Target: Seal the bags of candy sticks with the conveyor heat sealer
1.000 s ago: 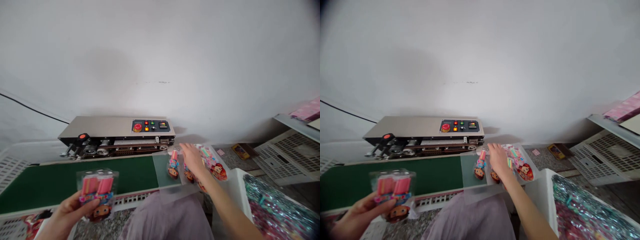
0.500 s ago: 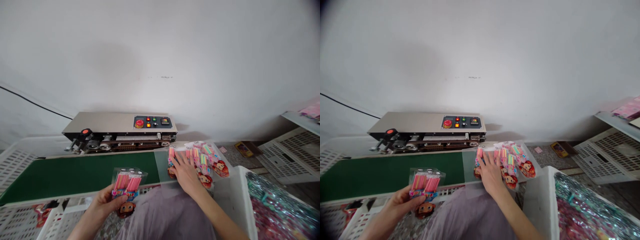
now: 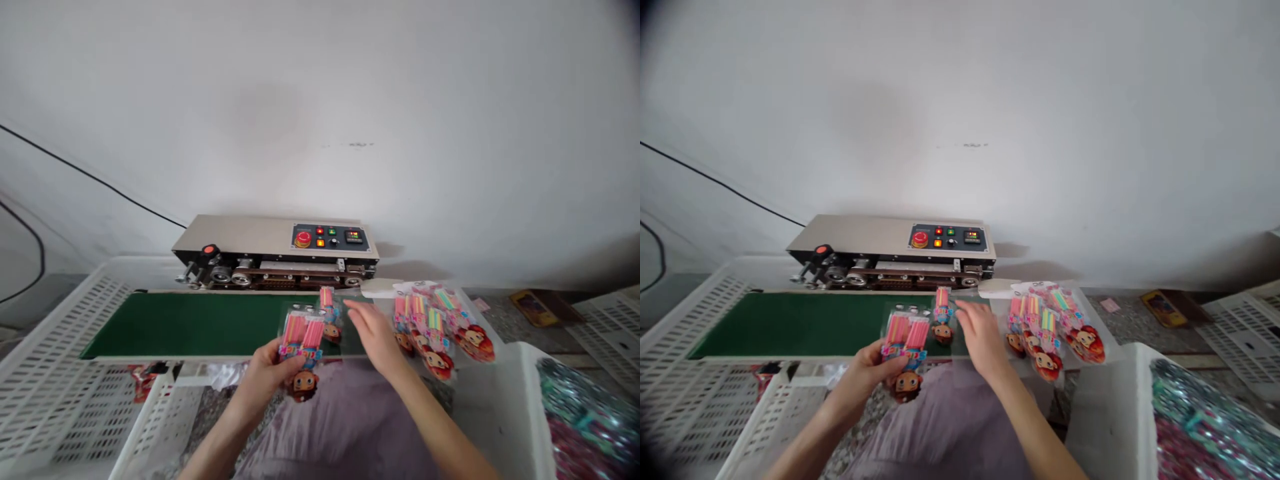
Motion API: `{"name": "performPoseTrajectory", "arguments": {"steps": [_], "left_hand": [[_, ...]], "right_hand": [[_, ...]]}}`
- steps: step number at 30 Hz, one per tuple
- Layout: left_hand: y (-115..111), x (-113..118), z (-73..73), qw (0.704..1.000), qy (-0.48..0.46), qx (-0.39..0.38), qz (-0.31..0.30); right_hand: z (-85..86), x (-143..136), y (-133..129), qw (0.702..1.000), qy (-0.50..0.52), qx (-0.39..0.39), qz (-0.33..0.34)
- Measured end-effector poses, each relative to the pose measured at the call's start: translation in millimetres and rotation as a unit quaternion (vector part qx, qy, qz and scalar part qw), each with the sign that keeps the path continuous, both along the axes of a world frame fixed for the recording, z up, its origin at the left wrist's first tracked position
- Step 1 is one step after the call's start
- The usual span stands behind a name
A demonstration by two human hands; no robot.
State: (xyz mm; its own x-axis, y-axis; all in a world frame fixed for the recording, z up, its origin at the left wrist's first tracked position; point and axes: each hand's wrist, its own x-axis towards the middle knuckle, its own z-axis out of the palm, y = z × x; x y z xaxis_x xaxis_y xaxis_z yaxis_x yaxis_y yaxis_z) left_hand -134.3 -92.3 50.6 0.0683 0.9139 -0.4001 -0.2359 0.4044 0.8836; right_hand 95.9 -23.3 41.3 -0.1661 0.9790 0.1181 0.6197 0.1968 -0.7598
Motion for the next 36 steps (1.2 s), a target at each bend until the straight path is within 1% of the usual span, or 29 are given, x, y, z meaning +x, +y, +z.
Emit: {"name": "performPoseTrajectory", "arguments": {"steps": [1, 3, 5, 8, 10, 11, 14, 17, 19, 22, 23, 24, 25, 26, 27, 28, 29, 30, 31, 32, 33, 34, 36], "left_hand": [[3.5, 5.5, -0.9, 1.000, -0.008, 0.001, 0.004], [9.6, 16.3, -2.6, 1.000, -0.020, 0.003, 0.004], [14.4, 26.6, -3.8, 1.000, -0.029, 0.004, 0.006], [20.2, 39.7, -5.2, 0.999, -0.047, -0.003, 0.020], [24.4, 46.9, -6.6, 0.998, -0.064, -0.006, 0.019], [27.0, 50.5, -7.8, 0.997, -0.071, -0.006, 0.008], [38.5, 65.5, -14.3, 0.996, -0.066, 0.007, -0.056], [56.5, 89.5, -23.2, 0.991, 0.018, 0.068, -0.118], [69.5, 106.8, -27.8, 0.981, 0.080, 0.107, -0.140], [83.0, 121.7, -28.9, 0.972, 0.137, 0.127, -0.143], [84.9, 122.0, -27.6, 0.967, 0.164, 0.136, -0.139], [85.8, 120.4, -25.7, 0.955, 0.212, 0.159, -0.133], [85.9, 117.4, -23.5, 0.931, 0.280, 0.196, -0.128], [85.7, 113.8, -21.5, 0.892, 0.359, 0.243, -0.130], [85.5, 110.4, -20.1, 0.836, 0.439, 0.296, -0.143], [85.7, 107.9, -19.7, 0.771, 0.505, 0.349, -0.169], [86.2, 106.7, -20.7, 0.708, 0.547, 0.396, -0.208], [87.0, 106.7, -23.2, 0.657, 0.564, 0.432, -0.252], [88.0, 107.7, -27.0, 0.615, 0.568, 0.462, -0.293], [89.0, 109.5, -31.8, 0.582, 0.568, 0.483, -0.324], [89.7, 111.7, -37.1, 0.558, 0.571, 0.496, -0.342], [90.0, 113.9, -42.2, 0.544, 0.577, 0.499, -0.349], [88.6, 117.6, -50.4, 0.539, 0.592, 0.490, -0.344]], "right_hand": [[6.5, -3.6, -1.6, 0.995, 0.090, -0.049, -0.004], [18.1, -9.6, -5.4, 0.964, 0.225, -0.144, 0.003], [26.2, -12.9, -8.1, 0.935, 0.295, -0.198, 0.000], [32.6, -7.5, -8.2, 0.911, 0.349, -0.214, -0.055], [35.2, 3.9, -6.8, 0.901, 0.369, -0.210, -0.095], [36.3, 11.3, -6.1, 0.899, 0.371, -0.207, -0.107], [38.7, 35.3, -5.2, 0.904, 0.362, -0.192, -0.126], [39.3, 55.6, -4.5, 0.908, 0.352, -0.173, -0.147], [39.6, 65.6, -3.3, 0.910, 0.349, -0.156, -0.160], [41.0, 77.2, -0.7, 0.917, 0.336, -0.131, -0.169], [41.5, 80.6, 0.1, 0.921, 0.327, -0.124, -0.170], [41.9, 84.0, 0.7, 0.925, 0.318, -0.118, -0.172], [41.9, 87.1, 1.2, 0.928, 0.308, -0.115, -0.174], [41.7, 90.1, 1.4, 0.931, 0.300, -0.112, -0.176], [41.0, 92.7, 1.7, 0.933, 0.293, -0.109, -0.177], [40.1, 95.0, 1.9, 0.935, 0.289, -0.108, -0.176], [38.9, 96.8, 2.2, 0.936, 0.286, -0.108, -0.174], [37.5, 98.2, 2.7, 0.937, 0.283, -0.108, -0.173], [36.0, 99.2, 3.3, 0.938, 0.281, -0.107, -0.174], [34.5, 100.0, 4.2, 0.938, 0.278, -0.108, -0.176], [33.0, 100.4, 5.1, 0.938, 0.275, -0.110, -0.179], [31.6, 100.8, 6.1, 0.938, 0.273, -0.111, -0.184], [28.9, 101.4, 7.8, 0.937, 0.270, -0.115, -0.189]]}}
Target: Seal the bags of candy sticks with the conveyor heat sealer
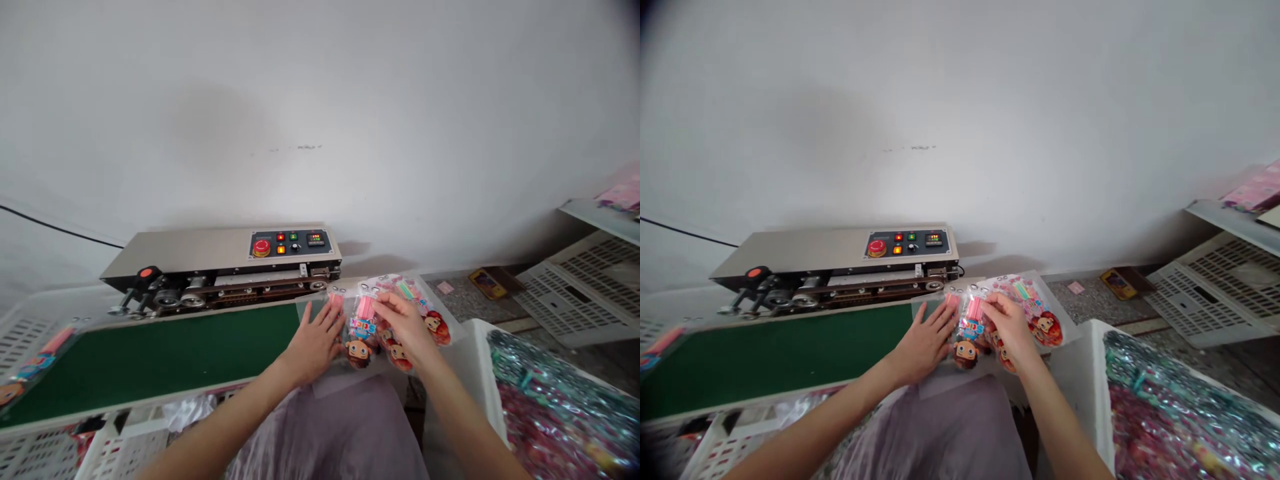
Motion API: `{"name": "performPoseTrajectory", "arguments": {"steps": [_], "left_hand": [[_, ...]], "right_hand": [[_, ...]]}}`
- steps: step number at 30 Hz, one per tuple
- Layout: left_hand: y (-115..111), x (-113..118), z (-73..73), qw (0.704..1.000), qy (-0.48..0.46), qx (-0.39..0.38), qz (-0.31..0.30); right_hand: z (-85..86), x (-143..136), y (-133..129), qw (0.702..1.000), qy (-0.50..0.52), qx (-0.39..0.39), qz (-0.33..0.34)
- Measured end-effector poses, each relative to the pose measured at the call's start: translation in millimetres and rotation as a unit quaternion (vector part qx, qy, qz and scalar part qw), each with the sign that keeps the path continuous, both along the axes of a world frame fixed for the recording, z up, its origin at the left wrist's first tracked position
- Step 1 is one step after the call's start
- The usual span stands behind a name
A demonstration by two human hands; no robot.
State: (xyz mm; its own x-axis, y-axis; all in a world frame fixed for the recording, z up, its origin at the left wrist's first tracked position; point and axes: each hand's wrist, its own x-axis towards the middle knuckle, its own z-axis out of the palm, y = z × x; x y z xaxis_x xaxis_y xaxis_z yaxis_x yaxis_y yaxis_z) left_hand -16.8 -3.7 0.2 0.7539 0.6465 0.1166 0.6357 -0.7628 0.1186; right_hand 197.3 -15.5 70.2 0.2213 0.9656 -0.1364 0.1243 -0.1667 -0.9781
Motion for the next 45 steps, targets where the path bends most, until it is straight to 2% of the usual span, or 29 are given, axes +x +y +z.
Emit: {"name": "performPoseTrajectory", "arguments": {"steps": [3, 7, 10, 13, 15, 19, 20, 22, 25, 28, 30, 33, 35, 37, 41, 43, 45], "left_hand": [[-5.5, 4.1, -4.2, 0.999, -0.003, 0.005, 0.035], [-12.7, 11.7, -2.8, 0.997, -0.007, 0.000, 0.073], [-16.0, 16.2, -4.2, 0.994, -0.019, -0.006, 0.106], [-18.3, 9.7, -4.4, 0.990, -0.030, -0.014, 0.140], [-18.6, -2.1, 0.5, 0.985, -0.035, -0.023, 0.165], [-13.5, -22.4, 20.4, 0.972, -0.073, 0.002, 0.225], [-11.5, -22.4, 24.4, 0.972, -0.088, 0.012, 0.219], [-7.8, -15.5, 26.6, 0.982, -0.100, 0.016, 0.160], [-4.9, 2.5, 14.7, 0.996, -0.068, -0.002, 0.063], [-5.1, 12.2, -2.8, 0.997, -0.046, 0.001, 0.056], [-5.6, 10.9, -10.0, 0.997, -0.049, 0.002, 0.060], [-6.1, 0.6, -11.6, 0.997, -0.055, -0.010, 0.057], [-7.7, -9.9, -7.9, 0.996, -0.054, -0.016, 0.067], [-11.3, -21.8, -1.2, 0.994, -0.049, -0.021, 0.092], [-19.7, -33.0, 17.6, 0.983, -0.047, -0.008, 0.179], [-20.0, -22.4, 25.2, 0.984, -0.063, -0.002, 0.168], [-16.3, -0.7, 27.7, 0.991, -0.077, -0.011, 0.105]], "right_hand": [[-3.6, 1.5, 1.7, 1.000, -0.004, -0.004, 0.002], [-8.9, 3.7, 7.6, 0.999, -0.042, -0.003, 0.011], [-14.8, 2.9, 19.6, 0.995, -0.098, -0.012, 0.013], [-23.2, -2.9, 35.7, 0.989, -0.143, -0.021, 0.011], [-29.5, -9.4, 46.1, 0.986, -0.165, -0.023, 0.016], [-39.3, -24.2, 61.6, 0.975, -0.221, -0.022, 0.032], [-40.2, -27.2, 63.8, 0.971, -0.237, -0.020, 0.036], [-39.2, -31.2, 64.9, 0.961, -0.274, -0.014, 0.040], [-31.6, -28.9, 55.8, 0.939, -0.343, 0.006, 0.028], [-23.7, -16.5, 34.8, 0.907, -0.419, 0.032, 0.026], [-23.3, -6.8, 19.1, 0.855, -0.513, 0.058, 0.046], [-31.2, 0.4, 1.2, 0.751, -0.652, 0.083, 0.069], [-38.4, -2.4, -4.3, 0.721, -0.684, 0.082, 0.076], [-43.8, -9.7, -5.1, 0.718, -0.686, 0.079, 0.088], [-44.2, -19.9, -1.3, 0.737, -0.664, 0.079, 0.099], [-40.4, -16.0, -1.2, 0.738, -0.664, 0.087, 0.086], [-36.3, -7.1, -3.7, 0.735, -0.668, 0.099, 0.064]]}}
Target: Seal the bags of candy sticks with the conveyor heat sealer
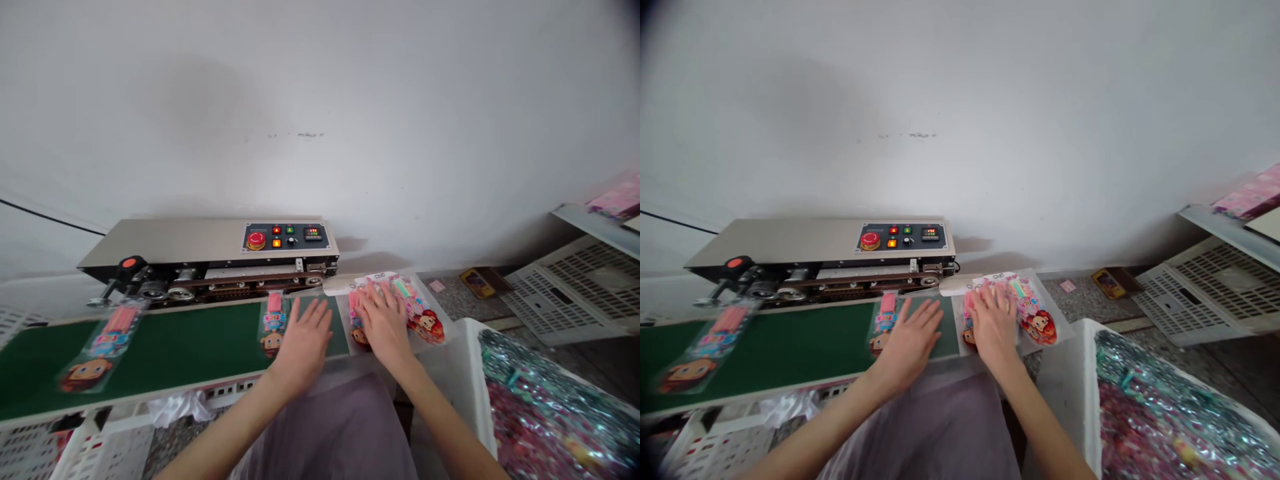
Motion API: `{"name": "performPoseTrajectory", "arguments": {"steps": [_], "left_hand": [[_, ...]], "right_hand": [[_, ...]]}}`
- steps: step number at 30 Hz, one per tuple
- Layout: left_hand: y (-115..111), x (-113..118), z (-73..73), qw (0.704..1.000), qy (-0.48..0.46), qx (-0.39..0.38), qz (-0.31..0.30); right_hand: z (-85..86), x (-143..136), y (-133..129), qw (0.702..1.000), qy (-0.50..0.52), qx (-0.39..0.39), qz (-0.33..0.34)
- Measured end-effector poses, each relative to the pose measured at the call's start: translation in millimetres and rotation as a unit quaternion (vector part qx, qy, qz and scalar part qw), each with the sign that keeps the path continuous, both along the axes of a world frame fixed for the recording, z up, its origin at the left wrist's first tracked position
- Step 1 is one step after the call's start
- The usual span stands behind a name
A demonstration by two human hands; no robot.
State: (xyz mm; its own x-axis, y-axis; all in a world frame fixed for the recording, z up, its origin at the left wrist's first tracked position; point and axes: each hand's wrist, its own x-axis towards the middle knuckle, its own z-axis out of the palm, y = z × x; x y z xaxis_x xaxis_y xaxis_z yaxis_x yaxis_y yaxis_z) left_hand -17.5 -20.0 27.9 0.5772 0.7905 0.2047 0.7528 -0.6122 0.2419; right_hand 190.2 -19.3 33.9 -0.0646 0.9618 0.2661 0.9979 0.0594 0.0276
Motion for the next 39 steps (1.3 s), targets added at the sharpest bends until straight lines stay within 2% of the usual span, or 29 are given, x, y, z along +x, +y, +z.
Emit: {"name": "performPoseTrajectory", "arguments": {"steps": [3, 5, 7, 12, 17, 20, 24, 27, 33, 36, 39], "left_hand": [[9.5, 38.0, -6.4, 0.996, 0.005, -0.002, -0.085], [14.7, 54.9, -13.8, 0.995, 0.021, 0.001, -0.099], [17.0, 60.4, -19.9, 0.995, 0.033, 0.005, -0.094], [16.4, 45.6, -26.4, 0.995, 0.039, 0.005, -0.087], [18.7, 28.6, -33.3, 0.995, 0.050, 0.025, -0.077], [19.7, 21.7, -31.0, 0.996, 0.057, 0.017, -0.067], [17.6, 22.9, -24.8, 0.996, 0.065, 0.026, -0.047], [13.8, 27.6, -26.8, 0.996, 0.066, 0.025, -0.046], [8.7, 28.4, -36.9, 0.996, 0.070, 0.027, -0.045], [8.8, 27.9, -37.0, 0.996, 0.073, 0.024, -0.042], [9.4, 27.5, -36.2, 0.997, 0.070, 0.021, -0.039]], "right_hand": [[3.2, 14.2, -7.6, 1.000, -0.012, 0.014, -0.005], [2.6, 20.0, -13.3, 1.000, -0.026, -0.002, 0.008], [0.5, 22.6, -17.9, 0.999, -0.035, -0.017, 0.019], [-7.2, 20.7, -21.1, 1.000, -0.029, 0.001, 0.002], [-16.4, 13.2, -20.4, 0.998, -0.030, -0.025, 0.051], [-21.7, 11.1, -20.7, 0.998, -0.032, -0.020, 0.041], [-25.1, 8.5, -22.2, 0.999, -0.033, -0.003, 0.028], [-20.2, 6.2, -19.7, 0.999, -0.019, 0.004, 0.026], [-1.5, -5.8, 16.9, 0.992, 0.106, -0.020, 0.061], [-1.4, -19.4, 40.2, 0.983, 0.149, -0.052, 0.092], [-5.2, -30.4, 54.1, 0.983, 0.143, -0.062, 0.101]]}}
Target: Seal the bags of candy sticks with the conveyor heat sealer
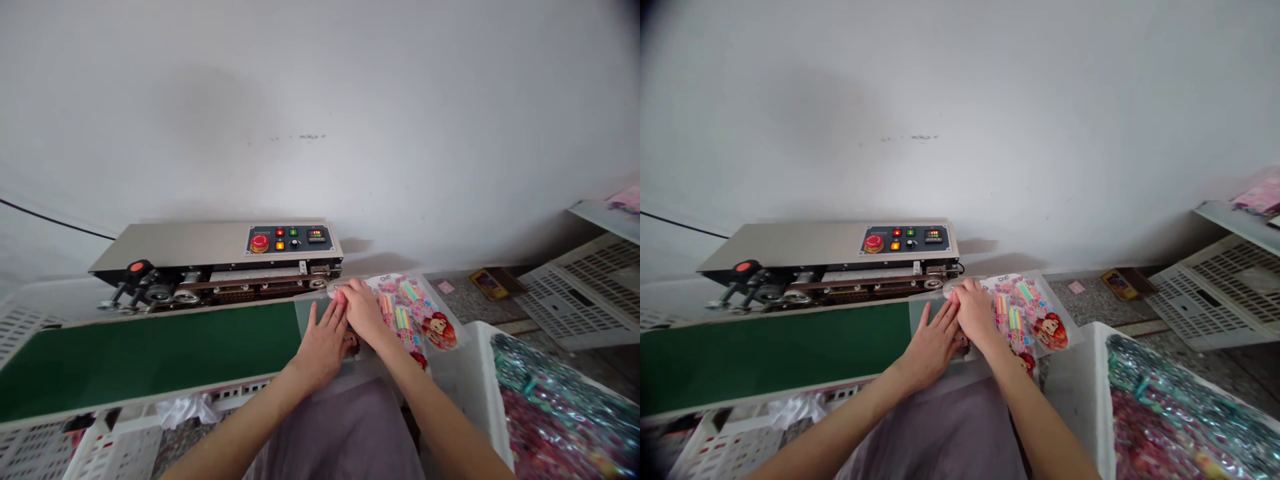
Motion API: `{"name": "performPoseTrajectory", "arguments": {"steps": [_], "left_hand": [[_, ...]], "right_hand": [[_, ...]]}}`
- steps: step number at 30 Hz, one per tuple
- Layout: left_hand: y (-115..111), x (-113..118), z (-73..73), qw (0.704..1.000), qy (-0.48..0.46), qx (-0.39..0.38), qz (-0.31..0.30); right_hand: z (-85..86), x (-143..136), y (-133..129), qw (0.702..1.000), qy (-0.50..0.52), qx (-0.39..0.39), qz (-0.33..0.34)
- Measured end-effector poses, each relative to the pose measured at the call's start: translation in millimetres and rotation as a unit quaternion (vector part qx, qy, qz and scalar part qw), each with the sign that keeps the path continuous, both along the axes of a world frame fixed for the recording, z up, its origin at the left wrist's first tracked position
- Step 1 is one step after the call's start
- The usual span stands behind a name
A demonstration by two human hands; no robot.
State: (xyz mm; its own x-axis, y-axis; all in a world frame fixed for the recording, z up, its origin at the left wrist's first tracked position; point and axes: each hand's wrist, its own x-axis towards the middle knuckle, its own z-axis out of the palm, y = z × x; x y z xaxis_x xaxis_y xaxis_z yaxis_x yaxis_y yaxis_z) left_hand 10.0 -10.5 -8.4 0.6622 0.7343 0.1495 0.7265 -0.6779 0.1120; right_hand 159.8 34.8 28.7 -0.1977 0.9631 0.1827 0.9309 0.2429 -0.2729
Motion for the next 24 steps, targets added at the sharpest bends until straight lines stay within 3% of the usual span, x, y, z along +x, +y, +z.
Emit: {"name": "performPoseTrajectory", "arguments": {"steps": [6, 9, 13, 18, 24], "left_hand": [[-0.4, -4.1, -6.1, 1.000, -0.004, 0.000, 0.001], [-1.8, -7.2, -9.5, 1.000, -0.011, 0.006, 0.011], [-3.8, -10.0, -7.6, 1.000, -0.024, -0.003, 0.017], [-3.7, -20.7, -1.6, 0.999, -0.021, -0.016, 0.042], [-7.7, -70.3, 14.8, 0.994, 0.021, -0.008, 0.106]], "right_hand": [[3.1, 19.9, -4.1, 1.000, -0.008, 0.023, -0.002], [3.2, 43.9, -25.4, 0.994, -0.038, 0.085, -0.055], [-7.5, 58.4, -62.3, 0.983, -0.136, 0.091, -0.081], [-17.5, 40.6, -77.7, 0.982, -0.162, 0.066, -0.070], [-8.7, 9.2, -67.8, 0.990, -0.128, 0.041, -0.037]]}}
